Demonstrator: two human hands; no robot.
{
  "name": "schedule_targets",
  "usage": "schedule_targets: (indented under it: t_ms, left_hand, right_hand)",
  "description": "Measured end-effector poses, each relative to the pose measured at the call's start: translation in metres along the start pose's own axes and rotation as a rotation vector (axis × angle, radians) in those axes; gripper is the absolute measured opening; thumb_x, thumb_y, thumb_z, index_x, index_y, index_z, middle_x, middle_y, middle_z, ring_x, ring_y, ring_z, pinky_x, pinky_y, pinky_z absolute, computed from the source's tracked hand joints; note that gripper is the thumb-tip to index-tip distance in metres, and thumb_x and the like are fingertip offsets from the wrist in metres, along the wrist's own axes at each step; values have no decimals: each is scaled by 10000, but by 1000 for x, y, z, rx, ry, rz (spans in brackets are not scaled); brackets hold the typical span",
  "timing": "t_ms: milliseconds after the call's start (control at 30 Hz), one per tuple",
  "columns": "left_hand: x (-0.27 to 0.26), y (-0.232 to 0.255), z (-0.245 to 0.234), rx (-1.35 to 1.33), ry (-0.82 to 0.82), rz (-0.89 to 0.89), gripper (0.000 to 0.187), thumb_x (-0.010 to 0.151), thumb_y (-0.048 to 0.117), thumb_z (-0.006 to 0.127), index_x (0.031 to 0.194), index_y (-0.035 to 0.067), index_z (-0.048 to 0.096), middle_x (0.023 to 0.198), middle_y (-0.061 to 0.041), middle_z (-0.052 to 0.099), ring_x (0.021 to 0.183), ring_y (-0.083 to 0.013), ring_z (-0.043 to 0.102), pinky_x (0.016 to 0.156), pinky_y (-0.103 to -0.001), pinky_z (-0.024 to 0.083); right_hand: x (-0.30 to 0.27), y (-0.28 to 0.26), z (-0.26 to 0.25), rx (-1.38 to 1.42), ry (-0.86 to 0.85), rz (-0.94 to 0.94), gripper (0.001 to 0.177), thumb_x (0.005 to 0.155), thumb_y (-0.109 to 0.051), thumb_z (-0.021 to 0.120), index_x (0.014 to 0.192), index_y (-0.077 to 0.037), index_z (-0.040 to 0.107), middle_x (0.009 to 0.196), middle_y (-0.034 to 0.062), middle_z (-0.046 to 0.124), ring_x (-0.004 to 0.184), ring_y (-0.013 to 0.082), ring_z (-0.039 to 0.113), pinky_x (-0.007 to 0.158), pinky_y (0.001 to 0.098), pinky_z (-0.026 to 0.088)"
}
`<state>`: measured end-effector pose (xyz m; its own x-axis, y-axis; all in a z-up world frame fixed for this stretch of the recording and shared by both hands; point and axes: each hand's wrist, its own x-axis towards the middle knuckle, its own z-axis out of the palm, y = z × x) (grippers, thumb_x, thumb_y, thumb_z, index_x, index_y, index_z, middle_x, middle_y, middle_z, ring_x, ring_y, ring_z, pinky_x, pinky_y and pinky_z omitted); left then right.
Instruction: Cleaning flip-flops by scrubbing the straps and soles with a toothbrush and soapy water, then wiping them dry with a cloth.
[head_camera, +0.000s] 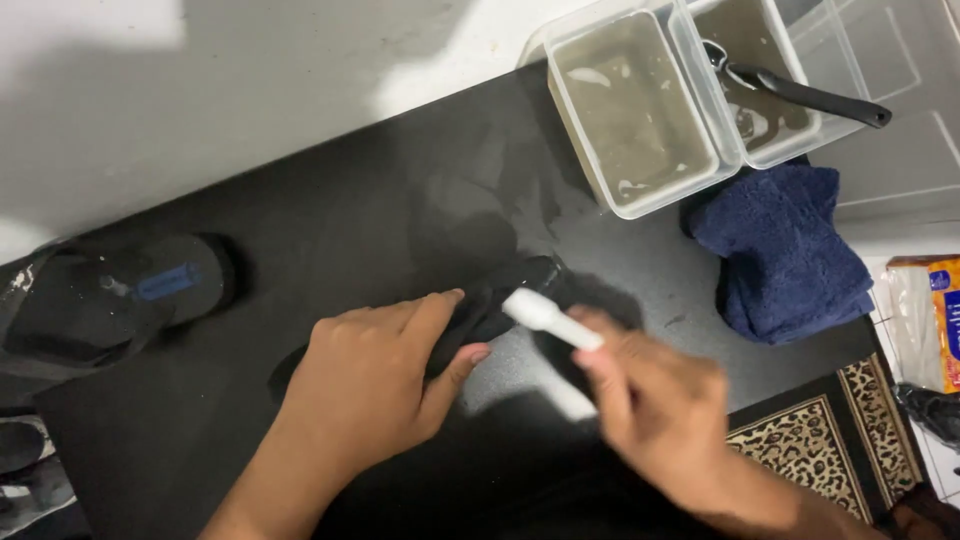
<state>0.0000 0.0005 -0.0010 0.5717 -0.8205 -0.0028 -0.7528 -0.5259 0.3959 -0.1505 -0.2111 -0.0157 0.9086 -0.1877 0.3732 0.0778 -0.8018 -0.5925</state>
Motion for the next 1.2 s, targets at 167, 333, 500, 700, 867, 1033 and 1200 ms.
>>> schedule_targets:
  t_ms: [167,333,500,700,867,1033,1200]
  left_hand:
    - [0,-1,0,-1,-29,-20,505,992,531,499,1213,105,657,925,-23,764,663,-326,708,477,-482,519]
    - [0,-2,-1,-10,31,17,527,1007,523,480,1218,79,669,923,-31,771,667,-284,721,488,-437,531]
    - [0,-3,-2,7,-103,-62,444,1007,537,499,1144,134,628,717,20,680,553,-281,645,425,-457,464]
    - [0,0,-2,-15,-93,-62,519,977,529,525,1261,111,645,978,-23,769,740,-325,727,500,-512,534]
    - [0,0,-3,-18,-63,-50,501,990,526,499,1230,110,644,929,-32,760,678,-337,709,490,-499,518]
    - [-1,0,-3,-30,-2,-30,488,985,510,526,1221,104,658,975,-31,771,738,-313,722,508,-484,525]
    - [0,-2,-2,-24,-51,-35,457,1004,513,489,1161,112,642,803,-7,716,592,-306,672,432,-462,485]
  right_hand:
    - [1,-10,5,-33,-20,7,224,994,-92,622,1158,22,725,1092,127,786,654,126,690,556,249,573]
    - [-4,-2,11,16,-65,-21,228,1005,-120,587,1166,-6,703,1002,135,806,473,77,635,339,204,487]
    - [3,-4,9,194,-124,423,297,1036,-291,523,1114,-172,783,607,-83,581,482,49,352,485,240,297]
    - [11,27,11,505,-299,788,382,1033,-337,526,1043,-97,824,503,-37,383,488,73,357,497,250,332]
    - [16,33,3,546,-483,813,436,1046,-372,461,1034,-104,804,473,-40,319,435,85,288,440,284,280]
    - [16,23,-5,719,-481,999,418,1060,-315,487,994,-18,774,473,13,341,346,111,283,306,268,262]
    - [-7,-1,6,113,-113,490,223,990,-249,610,1099,-160,783,697,-77,715,504,34,506,514,221,417]
